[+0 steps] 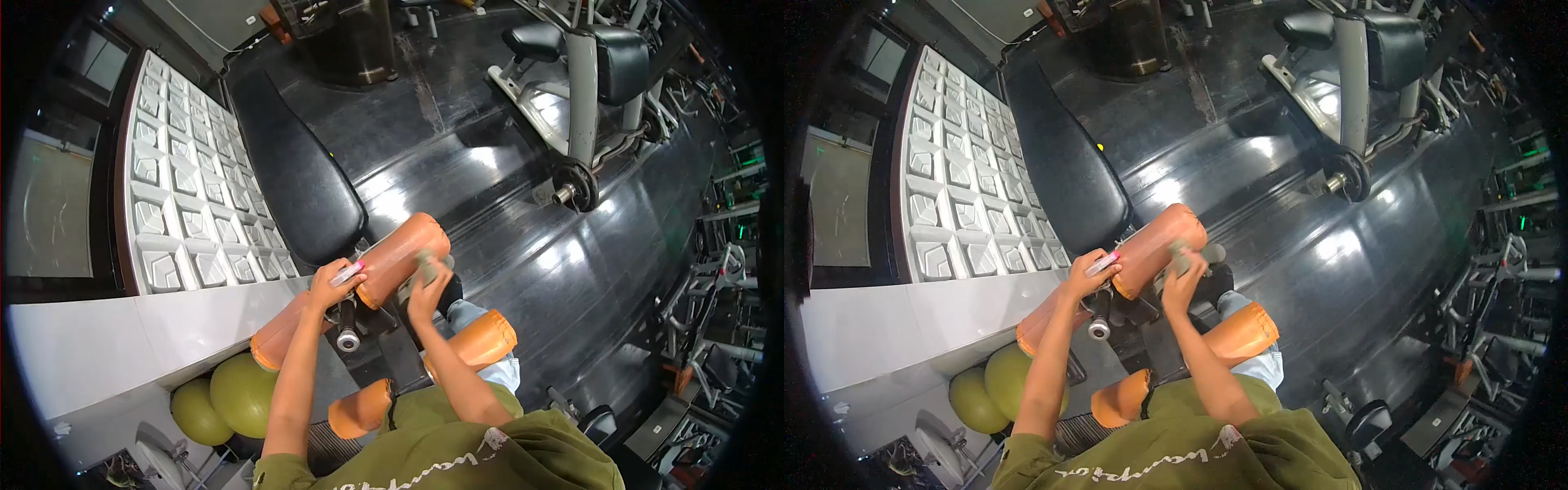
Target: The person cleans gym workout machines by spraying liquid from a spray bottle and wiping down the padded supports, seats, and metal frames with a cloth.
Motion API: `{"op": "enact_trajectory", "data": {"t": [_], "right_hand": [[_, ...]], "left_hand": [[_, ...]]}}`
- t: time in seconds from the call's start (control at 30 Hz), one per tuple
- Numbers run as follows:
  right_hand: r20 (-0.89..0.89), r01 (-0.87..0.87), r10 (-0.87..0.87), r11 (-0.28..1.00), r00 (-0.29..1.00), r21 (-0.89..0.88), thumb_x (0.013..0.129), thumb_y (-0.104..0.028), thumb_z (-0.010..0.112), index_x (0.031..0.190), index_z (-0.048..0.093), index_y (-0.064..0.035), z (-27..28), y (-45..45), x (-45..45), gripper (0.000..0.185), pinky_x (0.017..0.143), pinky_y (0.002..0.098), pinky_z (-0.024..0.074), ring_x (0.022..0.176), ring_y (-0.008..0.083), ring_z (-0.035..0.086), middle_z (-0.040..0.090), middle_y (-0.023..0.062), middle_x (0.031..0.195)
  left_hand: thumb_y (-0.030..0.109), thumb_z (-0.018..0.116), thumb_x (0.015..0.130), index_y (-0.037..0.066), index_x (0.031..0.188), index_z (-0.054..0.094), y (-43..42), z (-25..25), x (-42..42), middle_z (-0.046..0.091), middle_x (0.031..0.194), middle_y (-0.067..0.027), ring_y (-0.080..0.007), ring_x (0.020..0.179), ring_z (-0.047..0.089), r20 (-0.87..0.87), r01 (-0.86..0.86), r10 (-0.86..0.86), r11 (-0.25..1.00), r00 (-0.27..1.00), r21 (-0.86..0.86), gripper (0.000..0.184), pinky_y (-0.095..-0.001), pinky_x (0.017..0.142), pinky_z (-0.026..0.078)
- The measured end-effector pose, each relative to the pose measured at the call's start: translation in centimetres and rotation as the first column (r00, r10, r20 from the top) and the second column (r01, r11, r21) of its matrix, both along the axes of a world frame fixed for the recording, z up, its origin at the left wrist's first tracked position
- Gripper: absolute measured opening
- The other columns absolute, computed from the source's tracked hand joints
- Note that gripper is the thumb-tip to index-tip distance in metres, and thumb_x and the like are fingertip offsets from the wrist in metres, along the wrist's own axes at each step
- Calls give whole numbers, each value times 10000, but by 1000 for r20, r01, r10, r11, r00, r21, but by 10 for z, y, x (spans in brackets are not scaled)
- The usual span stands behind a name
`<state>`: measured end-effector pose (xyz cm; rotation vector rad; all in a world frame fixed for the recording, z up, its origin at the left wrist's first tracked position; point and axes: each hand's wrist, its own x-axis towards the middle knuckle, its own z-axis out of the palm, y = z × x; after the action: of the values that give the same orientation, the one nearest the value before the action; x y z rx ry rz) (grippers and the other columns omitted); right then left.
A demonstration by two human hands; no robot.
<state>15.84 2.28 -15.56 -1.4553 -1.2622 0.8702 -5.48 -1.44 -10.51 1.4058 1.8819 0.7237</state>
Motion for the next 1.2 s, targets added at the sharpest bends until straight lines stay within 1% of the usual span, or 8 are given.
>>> {"op": "enact_trajectory", "data": {"t": [0.23, 0.4, 0.57, 0.8, 0.83, 1.0, 1.1, 1.2], "right_hand": [[-76, 299, -322, 928, 944, -221, 1011, -246, 554, 1293, 414, 1, -25, -13, -33, 400, 1064, 439, 336, 1204, 364, 478, 470, 222, 1267], [-331, -61, -206, 763, 921, -643, 1017, -340, 562, 1360, 330, -24, -25, -85, -51, 521, 1066, 409, 348, 1235, 311, 487, 488, 208, 1318], [-404, 199, -532, 754, 744, -626, 1007, -332, 568, 1441, 314, -15, -49, 11, -16, 594, 1043, 394, 397, 1252, 275, 502, 497, 167, 1396], [-589, 23, -521, 760, 618, -650, 1039, -251, 478, 1443, 411, -85, -55, 12, -15, 442, 1023, 374, 443, 1234, 200, 527, 513, 59, 1391], [-670, -86, -474, 778, 571, -623, 1016, -283, 509, 1471, 346, -51, -55, -7, -21, 536, 1054, 399, 400, 1292, 259, 486, 472, 111, 1435], [-697, -307, -437, 674, 568, -672, 1007, -190, 506, 1380, 467, -53, -29, -57, -25, 399, 1053, 377, 410, 1256, 217, 512, 527, 74, 1362], [-721, -157, -497, 761, 483, -630, 992, -254, 590, 1381, 480, -84, -47, -8, 2, 439, 1022, 384, 449, 1181, 219, 562, 568, 46, 1306], [-539, 122, -421, 856, 729, -503, 970, -287, 634, 1370, 494, -78, -23, 64, 47, 472, 1012, 370, 446, 1150, 209, 565, 588, 59, 1277]], "left_hand": [[466, 814, 781, 76, 866, 651, 4, 2, 2, 614, 720, -82, -251, 634, 572, -25, -9, 9, 1000, 1000, -13, 431, -349, 624, 460], [461, 811, 791, 75, 877, 643, 3, -4, 0, 606, 712, -77, -208, 621, 537, 2, -4, 4, 998, 1000, -62, 429, -337, 622, 454], [449, 802, 814, 71, 887, 634, 2, -4, 1, 583, 696, -60, -177, 632, 530, -9, -8, 8, 1000, 1000, -25, 420, -330, 619, 449], [418, 815, 813, 68, 869, 619, 2, -2, 5, 563, 687, -56, -166, 622, 506, 50, -41, 43, 999, 998, -30, 405, -318, 612, 439], [414, 818, 811, 70, 868, 618, 2, -4, 5, 562, 687, -56, -169, 620, 504, 37, -40, 41, 999, 998, -22, 402, -318, 610, 438], [408, 819, 811, 67, 866, 615, 5, -6, 4, 561, 682, -49, -173, 614, 495, 26, -37, 37, 999, 999, -24, 401, -319, 602, 431], [406, 819, 809, 62, 864, 610, 1, -6, 5, 556, 693, -54, -170, 624, 500, 54, -43, 43, 999, 998, -3, 406, -323, 607, 428], [408, 819, 803, 59, 860, 607, 1, 2, 8, 556, 714, -62, -186, 637, 519, 73, -58, 53, 996, 996, 68, 412, -335, 620, 432]]}}
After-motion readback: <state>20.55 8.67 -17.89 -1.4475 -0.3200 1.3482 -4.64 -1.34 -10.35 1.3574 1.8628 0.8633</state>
